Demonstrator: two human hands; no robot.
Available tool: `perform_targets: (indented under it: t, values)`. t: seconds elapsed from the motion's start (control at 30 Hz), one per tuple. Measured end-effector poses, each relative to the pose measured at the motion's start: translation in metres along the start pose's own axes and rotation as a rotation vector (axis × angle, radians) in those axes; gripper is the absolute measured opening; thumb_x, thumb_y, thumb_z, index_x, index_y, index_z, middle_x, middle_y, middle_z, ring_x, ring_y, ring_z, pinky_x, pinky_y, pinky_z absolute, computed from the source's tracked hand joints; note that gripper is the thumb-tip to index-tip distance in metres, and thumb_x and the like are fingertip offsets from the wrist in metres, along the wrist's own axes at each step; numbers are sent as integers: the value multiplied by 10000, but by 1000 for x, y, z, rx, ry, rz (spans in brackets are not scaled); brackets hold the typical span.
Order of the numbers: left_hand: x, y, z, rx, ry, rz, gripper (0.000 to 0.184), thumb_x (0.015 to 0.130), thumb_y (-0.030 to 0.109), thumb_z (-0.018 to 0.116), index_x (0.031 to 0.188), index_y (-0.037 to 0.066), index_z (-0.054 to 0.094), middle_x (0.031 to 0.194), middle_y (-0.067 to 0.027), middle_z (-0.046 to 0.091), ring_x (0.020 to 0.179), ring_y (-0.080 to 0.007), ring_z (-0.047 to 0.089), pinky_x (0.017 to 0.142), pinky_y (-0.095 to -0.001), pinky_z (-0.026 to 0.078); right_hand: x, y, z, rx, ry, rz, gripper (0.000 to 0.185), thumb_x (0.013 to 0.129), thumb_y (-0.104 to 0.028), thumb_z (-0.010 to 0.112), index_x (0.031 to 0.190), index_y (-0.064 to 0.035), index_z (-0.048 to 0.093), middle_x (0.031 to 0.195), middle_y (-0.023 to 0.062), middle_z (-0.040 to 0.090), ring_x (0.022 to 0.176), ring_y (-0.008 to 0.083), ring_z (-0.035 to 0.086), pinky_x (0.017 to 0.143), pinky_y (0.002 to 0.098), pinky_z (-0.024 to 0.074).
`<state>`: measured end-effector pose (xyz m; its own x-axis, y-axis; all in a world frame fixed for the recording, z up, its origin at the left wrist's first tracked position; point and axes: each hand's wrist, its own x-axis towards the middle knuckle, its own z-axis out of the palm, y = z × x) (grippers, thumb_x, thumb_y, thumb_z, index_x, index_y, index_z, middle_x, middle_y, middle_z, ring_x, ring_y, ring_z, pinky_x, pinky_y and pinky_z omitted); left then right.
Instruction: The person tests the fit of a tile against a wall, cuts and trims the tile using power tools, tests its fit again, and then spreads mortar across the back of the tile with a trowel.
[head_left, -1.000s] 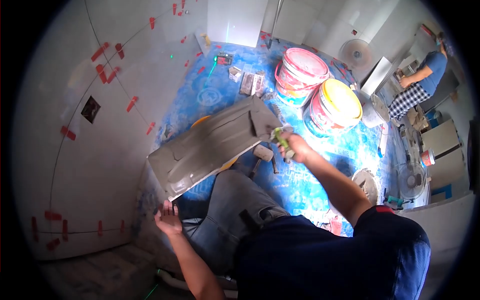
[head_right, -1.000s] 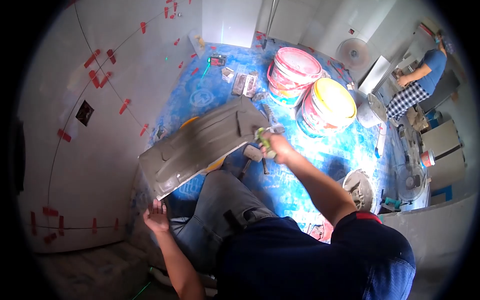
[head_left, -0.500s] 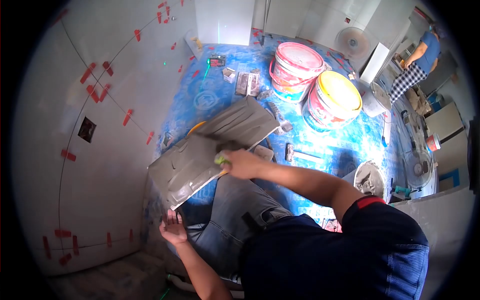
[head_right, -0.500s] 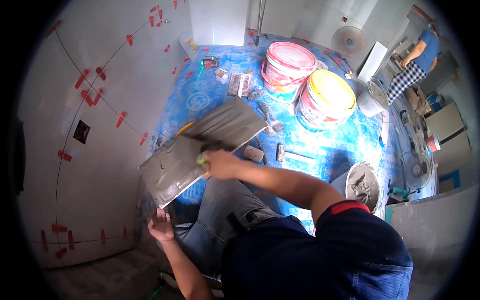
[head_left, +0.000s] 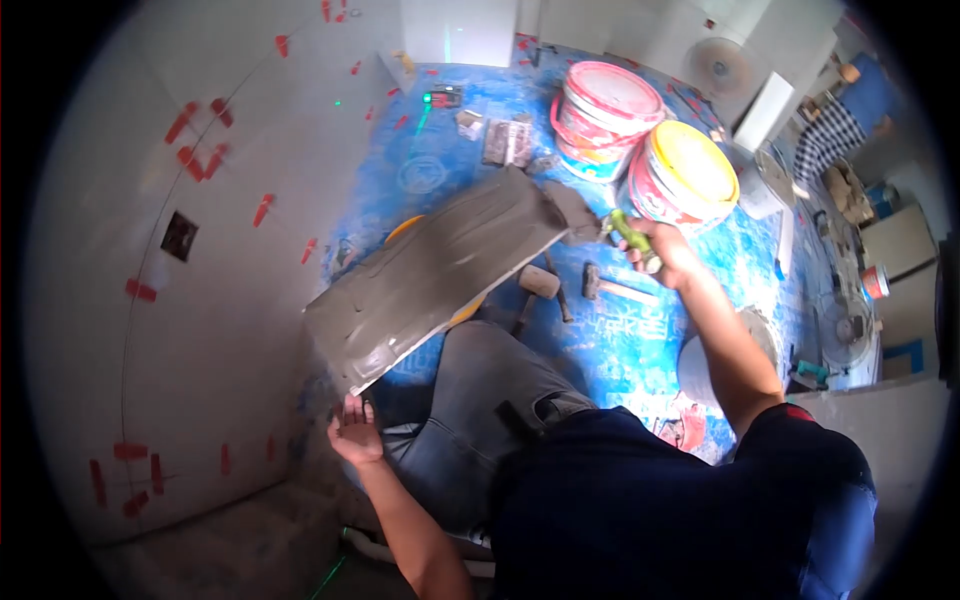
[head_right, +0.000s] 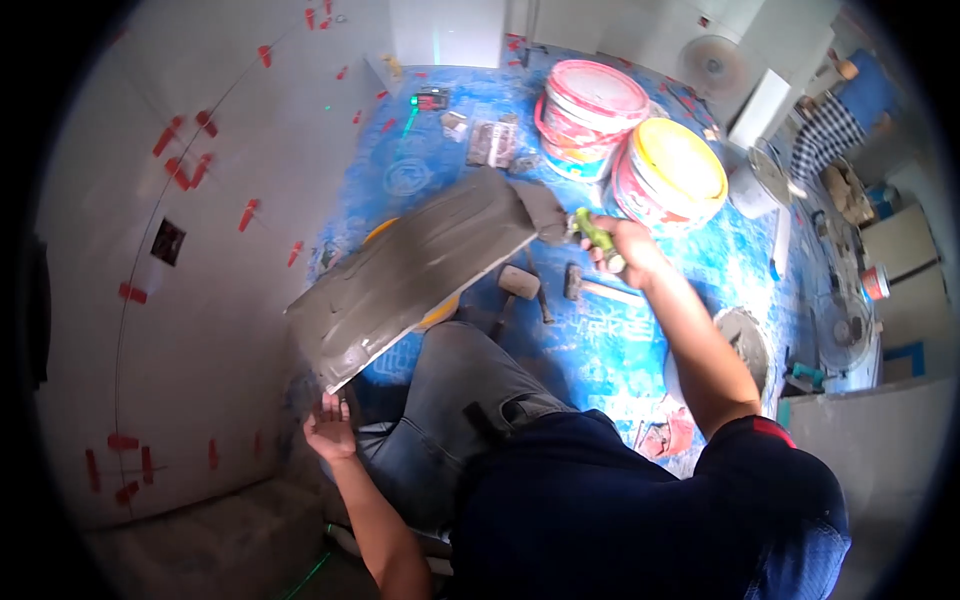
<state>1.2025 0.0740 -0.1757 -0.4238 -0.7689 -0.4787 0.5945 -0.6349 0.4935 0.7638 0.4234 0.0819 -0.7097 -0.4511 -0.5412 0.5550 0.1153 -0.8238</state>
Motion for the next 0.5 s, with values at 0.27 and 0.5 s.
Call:
perform_targets:
  t: [0.27,0.5]
  values:
    - [44,13,-46,-52,-324,-181,408,865,285,532,1159,10,603,1247,-224,565,1208,-332,502,1047,-508,339,-170,-54,-130,-1271,642,-111,382,869,-348,557,1078,-42,649,901,168,688,750,277,664,715,386,517]
    - [13,4,13,-206,-342,-270,234,773,218,595,885,12,595,855,-122,542,796,-248,479,723,-343,419,-148,88,-312,-2045,219,745,352,723,-262,666,1023,-79,680,1022,163,670,995,325,629,858,440,488]
